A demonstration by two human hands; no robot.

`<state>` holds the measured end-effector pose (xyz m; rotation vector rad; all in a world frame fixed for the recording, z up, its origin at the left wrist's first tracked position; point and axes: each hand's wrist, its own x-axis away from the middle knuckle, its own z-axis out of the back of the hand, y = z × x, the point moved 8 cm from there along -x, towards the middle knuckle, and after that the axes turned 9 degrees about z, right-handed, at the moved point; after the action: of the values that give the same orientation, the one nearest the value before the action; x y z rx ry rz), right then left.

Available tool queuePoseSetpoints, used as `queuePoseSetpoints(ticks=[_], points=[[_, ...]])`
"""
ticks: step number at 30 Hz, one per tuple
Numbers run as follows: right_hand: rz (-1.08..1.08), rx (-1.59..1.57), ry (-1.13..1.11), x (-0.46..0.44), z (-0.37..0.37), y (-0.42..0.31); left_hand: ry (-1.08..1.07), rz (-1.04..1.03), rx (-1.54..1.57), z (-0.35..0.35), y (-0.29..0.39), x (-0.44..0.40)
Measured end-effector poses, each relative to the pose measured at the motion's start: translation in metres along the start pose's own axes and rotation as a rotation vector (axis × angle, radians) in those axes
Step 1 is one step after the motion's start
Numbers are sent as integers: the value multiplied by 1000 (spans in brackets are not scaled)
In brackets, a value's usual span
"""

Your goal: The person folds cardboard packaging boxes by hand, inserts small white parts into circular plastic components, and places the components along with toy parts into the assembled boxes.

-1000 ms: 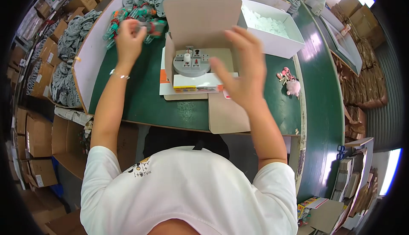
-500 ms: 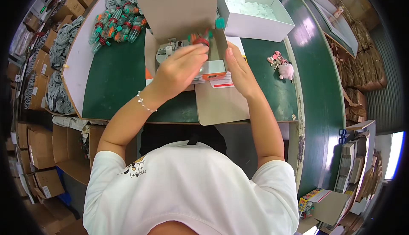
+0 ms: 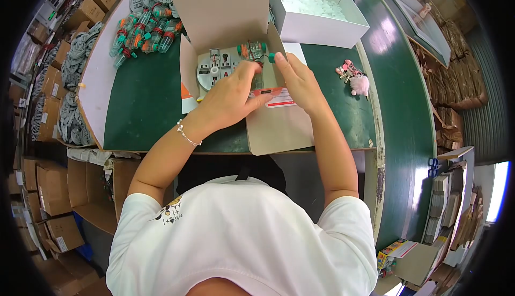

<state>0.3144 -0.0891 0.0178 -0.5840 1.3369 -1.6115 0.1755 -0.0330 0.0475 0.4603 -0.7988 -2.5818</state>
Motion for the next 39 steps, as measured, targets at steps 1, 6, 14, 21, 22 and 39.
queuePoseSetpoints(ticks=[1, 6, 14, 21, 22, 39], points=[[-12, -54, 51, 0, 1, 0, 38, -15, 5, 2, 2, 0], [-49, -14, 103, 2, 3, -7, 191, -158, -111, -3, 11, -7], [-75, 113, 18, 2, 0, -12, 60, -149, -434, -25, 15, -11], [90, 481, 2, -3, 3, -7, 465, -243, 73, 57, 26, 34], [140, 480, 57, -4, 6, -9, 618, -263, 157, 81, 22, 48], [-292, 681, 1235, 247, 297, 52, 362, 595, -281, 53, -125, 75]])
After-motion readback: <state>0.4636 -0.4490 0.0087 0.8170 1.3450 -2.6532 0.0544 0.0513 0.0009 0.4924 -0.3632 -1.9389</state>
